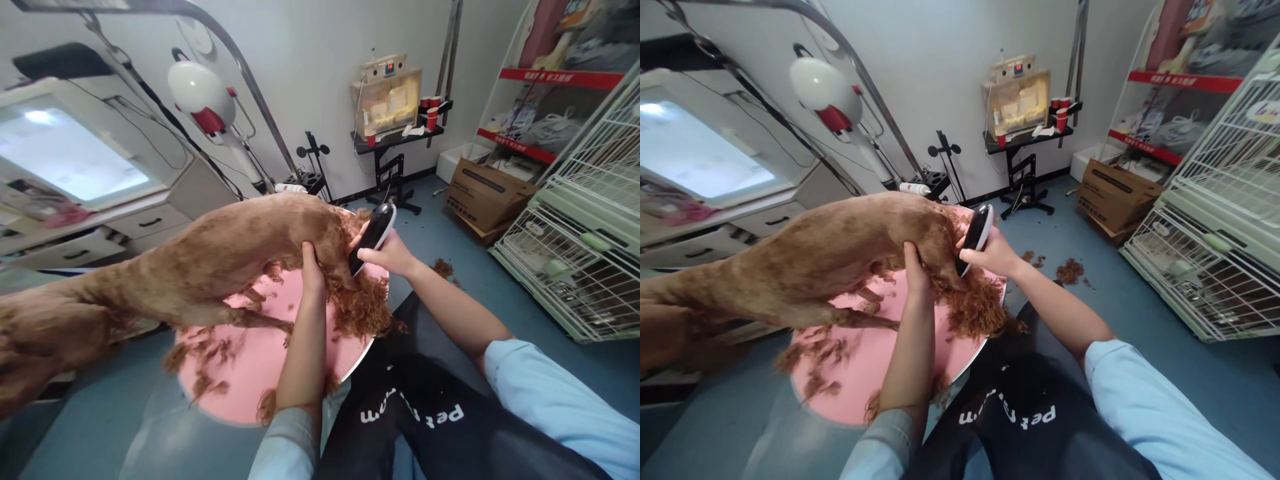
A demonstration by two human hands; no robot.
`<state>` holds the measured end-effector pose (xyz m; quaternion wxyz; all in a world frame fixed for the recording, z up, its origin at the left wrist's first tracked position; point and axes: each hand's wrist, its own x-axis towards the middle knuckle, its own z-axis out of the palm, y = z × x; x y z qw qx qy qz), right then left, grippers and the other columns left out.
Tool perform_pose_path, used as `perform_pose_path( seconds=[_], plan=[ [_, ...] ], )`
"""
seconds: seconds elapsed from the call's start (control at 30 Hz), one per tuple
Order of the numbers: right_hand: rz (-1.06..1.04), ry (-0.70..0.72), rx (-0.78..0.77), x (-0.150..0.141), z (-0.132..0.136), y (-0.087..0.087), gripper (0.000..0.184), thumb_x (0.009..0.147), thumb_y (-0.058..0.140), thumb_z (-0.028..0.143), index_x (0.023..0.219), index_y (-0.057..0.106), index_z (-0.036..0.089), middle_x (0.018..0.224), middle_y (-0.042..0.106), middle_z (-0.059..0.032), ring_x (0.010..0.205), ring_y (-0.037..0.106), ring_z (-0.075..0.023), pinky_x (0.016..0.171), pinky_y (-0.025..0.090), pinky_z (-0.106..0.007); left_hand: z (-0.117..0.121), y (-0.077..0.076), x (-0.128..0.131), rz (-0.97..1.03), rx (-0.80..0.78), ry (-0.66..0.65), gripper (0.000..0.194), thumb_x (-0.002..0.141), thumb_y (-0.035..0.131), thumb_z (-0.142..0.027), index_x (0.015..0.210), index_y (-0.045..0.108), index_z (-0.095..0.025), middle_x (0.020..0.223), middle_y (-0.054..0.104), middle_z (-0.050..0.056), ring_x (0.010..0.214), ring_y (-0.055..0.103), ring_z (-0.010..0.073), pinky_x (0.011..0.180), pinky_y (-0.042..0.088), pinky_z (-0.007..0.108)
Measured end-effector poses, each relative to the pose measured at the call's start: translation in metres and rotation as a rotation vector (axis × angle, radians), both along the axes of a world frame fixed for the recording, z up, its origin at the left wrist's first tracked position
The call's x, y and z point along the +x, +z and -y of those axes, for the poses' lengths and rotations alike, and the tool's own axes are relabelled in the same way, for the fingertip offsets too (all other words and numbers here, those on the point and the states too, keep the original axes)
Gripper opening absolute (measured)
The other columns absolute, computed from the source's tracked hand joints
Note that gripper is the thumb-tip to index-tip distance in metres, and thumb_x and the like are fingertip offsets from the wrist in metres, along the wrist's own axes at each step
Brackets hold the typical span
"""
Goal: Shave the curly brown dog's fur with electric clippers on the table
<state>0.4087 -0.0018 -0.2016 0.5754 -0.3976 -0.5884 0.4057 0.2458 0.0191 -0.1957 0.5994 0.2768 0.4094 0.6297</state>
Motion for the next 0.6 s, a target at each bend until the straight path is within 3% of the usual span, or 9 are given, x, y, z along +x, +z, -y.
perform_pose_path(
  seconds=[0.23,0.4,0.5,0.6],
  plan=[
    [0.439,-0.118,-0.028,0.002,0.033,-0.003,0.017,0.063,0.071,0.025,0.072,0.058,0.021,0.064,0.059,0.0042,0.059,0.054,-0.0129,0.058,0.047,-0.027,0.0,-0.002,0.0,0.023,0.018,0.005,0.057,0.1,0.045,-0.05,0.138,0.06,-0.011,0.145,0.059,0.011,0.138,0.053,0.0218,0.116,0.041,0.031],
    [0.348,-0.262,-0.087,-0.01,0.049,-0.003,0.023,0.068,0.074,0.038,0.078,0.06,0.021,0.07,0.065,0.0001,0.065,0.062,-0.0177,0.063,0.052,-0.031,-0.001,-0.006,0.0,0.037,0.056,-0.024,0.055,0.097,0.051,-0.051,0.132,0.064,-0.012,0.141,0.063,0.012,0.138,0.053,0.0237,0.118,0.039,0.035],
    [0.459,-0.37,-0.082,-0.018,0.064,-0.016,0.031,0.063,0.08,0.039,0.079,0.058,0.024,0.066,0.063,0.0009,0.062,0.062,-0.0206,0.064,0.053,-0.035,-0.004,-0.01,-0.002,0.048,0.062,-0.026,0.054,0.093,0.058,-0.053,0.128,0.067,-0.013,0.14,0.063,0.012,0.139,0.052,0.0254,0.119,0.039,0.037],
    [0.443,-0.371,-0.078,-0.015,0.074,-0.03,0.031,0.065,0.082,0.036,0.083,0.059,0.025,0.068,0.065,0.0012,0.063,0.065,-0.0215,0.067,0.055,-0.036,-0.007,-0.014,-0.002,0.054,0.057,-0.007,0.053,0.089,0.065,-0.053,0.125,0.069,-0.015,0.141,0.063,0.011,0.141,0.049,0.0252,0.121,0.036,0.037]
  ],
)
